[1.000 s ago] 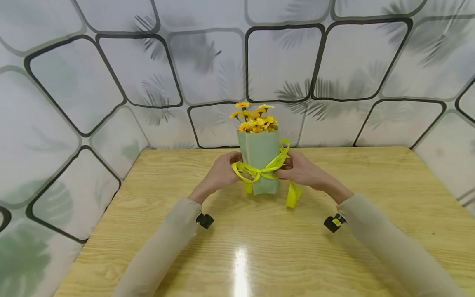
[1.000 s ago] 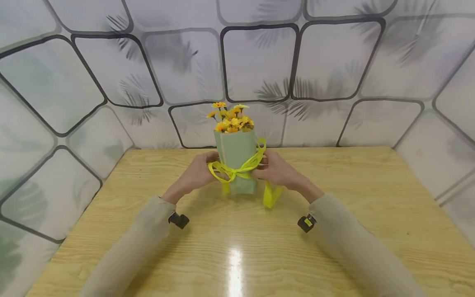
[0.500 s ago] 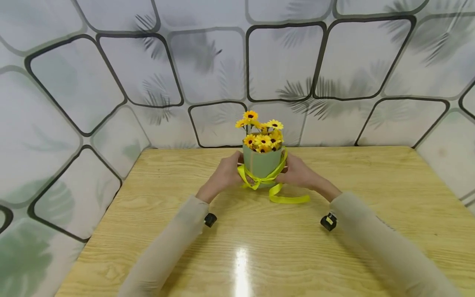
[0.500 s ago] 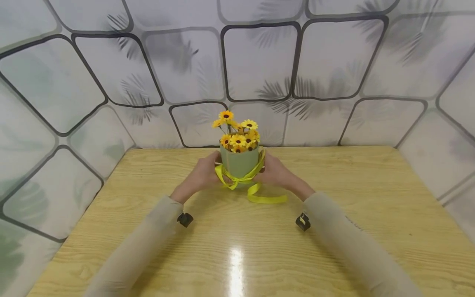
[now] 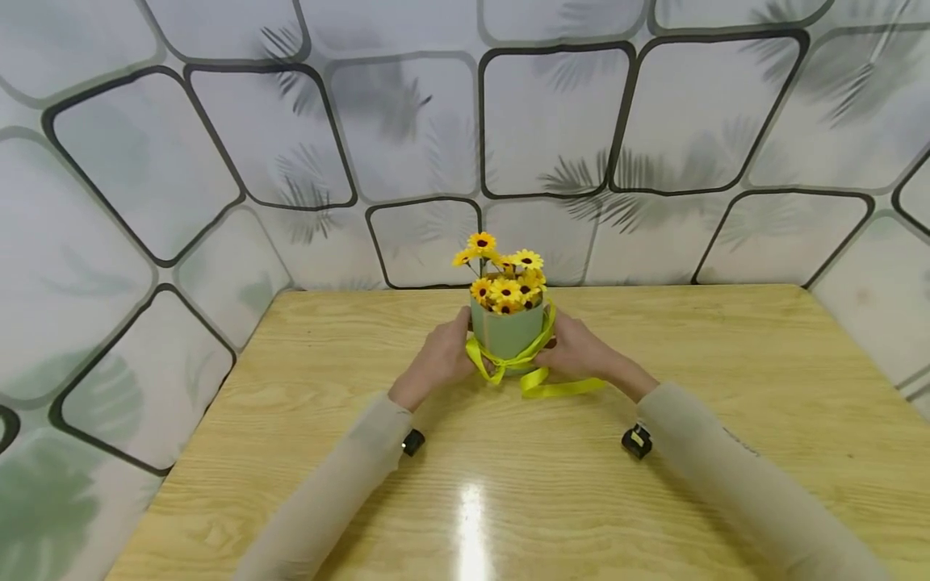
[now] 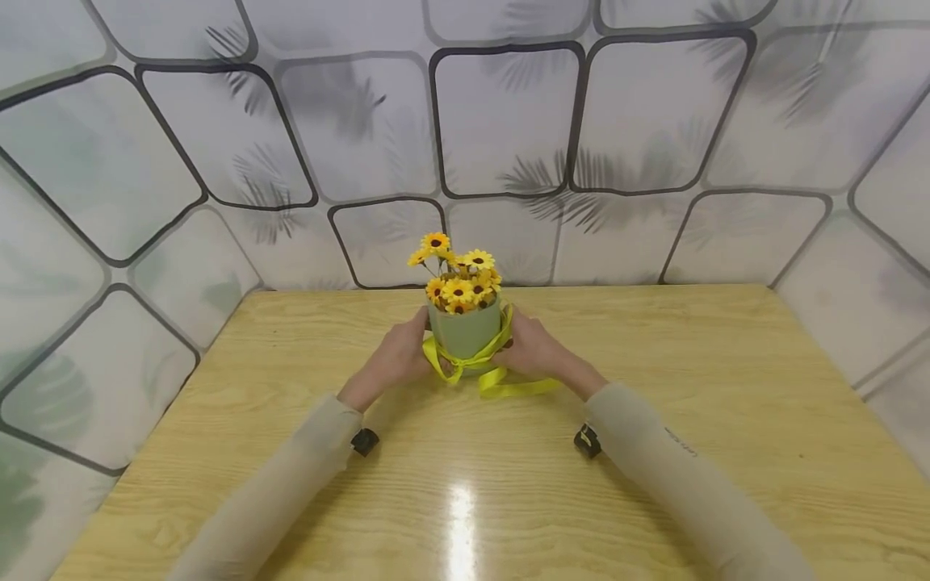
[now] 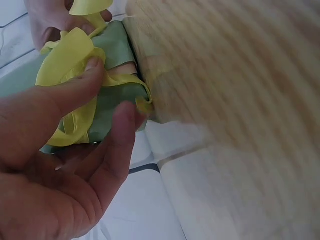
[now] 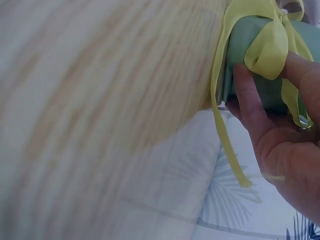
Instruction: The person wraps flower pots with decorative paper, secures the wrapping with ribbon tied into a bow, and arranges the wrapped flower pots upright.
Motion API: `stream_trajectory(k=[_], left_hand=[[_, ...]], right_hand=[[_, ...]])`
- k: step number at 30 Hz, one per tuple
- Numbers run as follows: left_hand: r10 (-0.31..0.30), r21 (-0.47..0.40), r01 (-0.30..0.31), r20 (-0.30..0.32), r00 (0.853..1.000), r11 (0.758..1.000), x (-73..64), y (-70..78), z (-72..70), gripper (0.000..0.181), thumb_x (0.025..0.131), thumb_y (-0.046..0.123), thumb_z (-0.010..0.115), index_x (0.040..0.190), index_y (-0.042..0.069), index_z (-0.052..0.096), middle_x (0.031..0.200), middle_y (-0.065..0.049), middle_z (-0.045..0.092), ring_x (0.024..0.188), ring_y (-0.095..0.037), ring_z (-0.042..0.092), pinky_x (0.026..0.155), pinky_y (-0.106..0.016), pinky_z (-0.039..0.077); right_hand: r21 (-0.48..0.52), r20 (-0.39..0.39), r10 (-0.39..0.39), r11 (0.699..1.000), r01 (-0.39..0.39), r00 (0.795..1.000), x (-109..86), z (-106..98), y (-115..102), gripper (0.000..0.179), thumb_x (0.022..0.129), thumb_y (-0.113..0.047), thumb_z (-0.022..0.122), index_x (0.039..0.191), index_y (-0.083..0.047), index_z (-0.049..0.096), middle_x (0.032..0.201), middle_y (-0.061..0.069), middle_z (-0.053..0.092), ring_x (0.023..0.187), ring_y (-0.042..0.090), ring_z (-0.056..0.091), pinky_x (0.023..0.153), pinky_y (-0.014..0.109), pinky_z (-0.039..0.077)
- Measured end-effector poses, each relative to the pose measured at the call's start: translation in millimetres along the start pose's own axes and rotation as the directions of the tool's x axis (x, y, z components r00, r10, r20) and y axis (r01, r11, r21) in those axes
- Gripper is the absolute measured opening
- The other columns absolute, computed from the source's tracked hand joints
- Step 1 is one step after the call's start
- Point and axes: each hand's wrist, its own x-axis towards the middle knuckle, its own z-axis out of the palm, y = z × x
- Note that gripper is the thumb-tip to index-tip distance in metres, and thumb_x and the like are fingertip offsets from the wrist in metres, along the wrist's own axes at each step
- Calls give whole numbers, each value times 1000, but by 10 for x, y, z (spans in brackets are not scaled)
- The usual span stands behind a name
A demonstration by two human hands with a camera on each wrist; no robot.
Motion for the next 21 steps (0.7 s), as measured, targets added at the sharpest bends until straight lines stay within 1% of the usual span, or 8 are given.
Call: stream_trajectory(k=[4,7,10,12,14,17,19,21], left_hand=[[-38,-37,39,28,999,999,-38,-38,8,76,84,27,87,143,6,43,139,-22,63,118,-38,67,99,-46,56],[-94,-64,99,85,992,993,-99,-91,9,85,85,26,86,152,6,37,141,-23,61,125,-37,63,106,-46,52],[-138,-42,145,151,979,988,-175,-125,-10,80,86,28,85,148,2,43,135,-21,62,127,-35,60,110,-46,49],[-130,-7,133,185,974,991,-211,-134,-30,67,87,29,84,138,-1,54,127,-18,65,121,-32,62,106,-45,50],[-112,12,112,209,971,994,-236,-134,-52,50,89,28,82,127,1,63,119,-15,69,112,-29,65,99,-43,53],[-80,33,75,224,971,997,-253,-146,-70,31,91,23,80,114,4,71,106,-10,73,93,-21,65,85,-36,55],[-65,32,59,240,968,998,-265,-167,-74,20,93,21,77,107,7,74,93,-4,71,80,-15,60,75,-29,51],[-65,-5,70,298,952,998,-280,-195,-78,14,96,23,73,96,10,75,76,2,63,65,-11,50,64,-25,44]], right_hand=[[25,-1,27,999,-27,1000,-3,-8,-6,71,89,-9,74,151,-7,39,141,20,58,124,36,64,99,44,57],[13,17,77,997,-77,997,-32,-45,-22,70,90,-16,77,149,-5,41,143,22,56,126,39,63,101,45,56],[-79,28,139,988,-136,990,-125,-125,-36,61,90,-24,79,138,-1,50,137,25,60,120,39,67,97,46,58],[-168,29,165,973,-158,986,-224,-194,-28,57,90,-28,79,132,1,54,130,25,65,113,38,69,94,47,59],[-250,37,156,958,-142,987,-338,-257,-15,53,89,-28,80,126,4,60,120,23,69,106,36,71,89,47,59],[-344,93,105,937,-66,990,-499,-300,12,44,88,-23,82,120,3,68,109,16,72,98,31,70,85,46,58],[-375,133,45,927,8,990,-579,-295,27,32,87,-20,82,112,-3,74,102,10,72,93,25,69,81,42,58],[-391,151,-5,918,65,989,-634,-282,52,17,87,-16,81,102,-8,77,94,4,72,85,18,66,75,37,56]])
